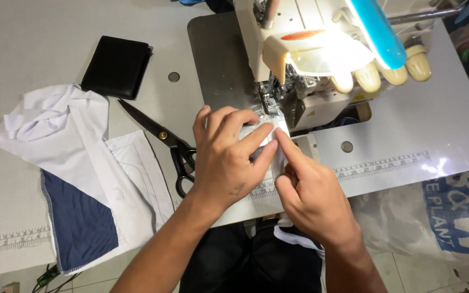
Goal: Using an overlock sewing machine to finish the edges of fabric strips, including trimming with scissors.
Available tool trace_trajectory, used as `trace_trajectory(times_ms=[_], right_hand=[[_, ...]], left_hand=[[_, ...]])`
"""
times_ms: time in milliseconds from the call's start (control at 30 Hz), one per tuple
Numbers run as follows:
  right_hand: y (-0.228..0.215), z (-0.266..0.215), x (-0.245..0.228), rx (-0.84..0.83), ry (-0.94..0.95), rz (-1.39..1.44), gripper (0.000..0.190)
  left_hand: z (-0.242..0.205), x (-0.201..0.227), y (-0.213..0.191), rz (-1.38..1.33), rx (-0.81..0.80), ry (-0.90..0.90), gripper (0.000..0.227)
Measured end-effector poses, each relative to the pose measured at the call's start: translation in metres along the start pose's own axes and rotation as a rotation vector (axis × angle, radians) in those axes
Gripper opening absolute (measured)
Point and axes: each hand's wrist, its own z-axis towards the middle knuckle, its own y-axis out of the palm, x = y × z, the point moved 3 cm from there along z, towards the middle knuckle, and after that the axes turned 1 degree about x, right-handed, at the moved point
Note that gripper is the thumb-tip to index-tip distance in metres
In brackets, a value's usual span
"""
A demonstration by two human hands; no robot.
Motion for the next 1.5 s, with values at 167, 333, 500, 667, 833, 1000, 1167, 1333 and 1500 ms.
trace_trajectory(times_ms=[167, 333, 500, 667, 833, 1000, 1167, 1333, 1500], right_hand=[[0.000, 0.009, 0.000, -0.071, 0.049, -0.049, 0.085], [-0.001, 0.021, -0.003, -0.069, 0.094, -0.016, 0.086], [0.003, 0.020, 0.002, -0.013, 0.124, 0.043, 0.079], [0.004, 0.019, 0.008, 0.096, 0.202, 0.170, 0.070], [0.008, 0.021, 0.017, 0.096, 0.216, 0.340, 0.071], [0.048, 0.020, 0.087, 0.190, -0.009, 0.732, 0.061], [0.056, 0.006, 0.087, 0.157, 0.102, 0.838, 0.039], [0.057, -0.014, 0.088, 0.129, 0.161, 0.794, 0.028], [0.047, -0.034, 0.073, 0.105, 0.239, 0.727, 0.021]], left_hand=[[0.001, -0.001, 0.004, -0.053, 0.043, -0.059, 0.019], [0.002, -0.001, 0.006, -0.048, 0.100, -0.026, 0.013], [-0.002, -0.002, 0.009, -0.035, 0.115, -0.040, 0.015], [-0.004, -0.004, 0.012, -0.055, 0.130, -0.064, 0.012], [-0.003, -0.003, 0.011, -0.060, 0.153, -0.069, 0.013], [-0.017, -0.010, 0.030, -0.137, 0.187, -0.100, 0.013], [-0.017, -0.009, 0.032, -0.130, 0.204, -0.128, 0.014], [-0.017, -0.010, 0.034, -0.126, 0.202, -0.118, 0.013], [-0.008, 0.000, 0.017, -0.064, 0.150, -0.152, 0.013]])
